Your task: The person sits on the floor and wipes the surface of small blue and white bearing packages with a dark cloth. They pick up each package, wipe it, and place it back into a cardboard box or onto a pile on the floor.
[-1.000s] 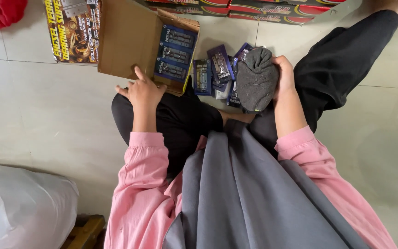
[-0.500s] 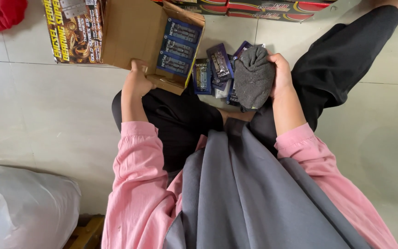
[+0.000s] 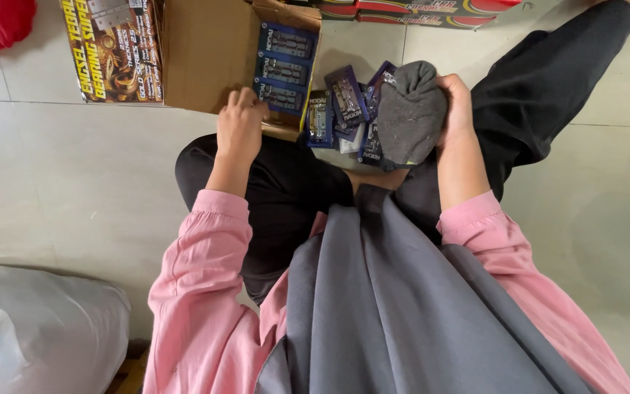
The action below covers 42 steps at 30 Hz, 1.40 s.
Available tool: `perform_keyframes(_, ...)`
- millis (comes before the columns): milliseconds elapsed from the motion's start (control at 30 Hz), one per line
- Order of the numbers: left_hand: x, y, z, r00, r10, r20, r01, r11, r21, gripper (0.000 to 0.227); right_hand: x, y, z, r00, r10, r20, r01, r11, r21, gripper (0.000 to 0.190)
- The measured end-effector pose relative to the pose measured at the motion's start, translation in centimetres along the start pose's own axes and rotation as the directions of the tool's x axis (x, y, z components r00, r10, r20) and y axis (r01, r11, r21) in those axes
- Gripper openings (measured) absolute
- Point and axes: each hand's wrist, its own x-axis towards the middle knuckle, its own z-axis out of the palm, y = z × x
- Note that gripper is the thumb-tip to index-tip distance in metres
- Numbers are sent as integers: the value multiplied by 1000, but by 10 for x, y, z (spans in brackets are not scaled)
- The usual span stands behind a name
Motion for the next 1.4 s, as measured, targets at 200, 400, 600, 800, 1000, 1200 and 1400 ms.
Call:
perform_keyframes(200,4,0,34,955,-127,267,111,991,71,14,18,-22,-32,995,-32,97,22,994,103,16)
perform_keyframes(400,13,35,4,948,-197,248,168,976,136,27,28,-28,-47,973,-73,218,26,977,212,18)
perform_keyframes(600,8,80,-63,996,-52,77,57,996,-70,76,34,-28,-59,935,-137,328,20,942,336,24)
perform_keyframes(800,-36,138,16,899,-129,418,131,991,26,51,28,-27,-53,906,-160,392,-3,923,384,17)
perform_keyframes(1000,1,163,80,623,-457,635,399,884,244,80,38,-16,-57,980,-51,192,-20,936,352,34)
perform_keyframes(1200,-3,163,99,717,-521,463,504,846,171,77,48,-8,-48,999,7,37,-14,983,186,19)
perform_keyframes(1400,12,153,60,632,-473,613,504,852,138,73,47,-3,-38,999,54,-10,-52,992,115,18)
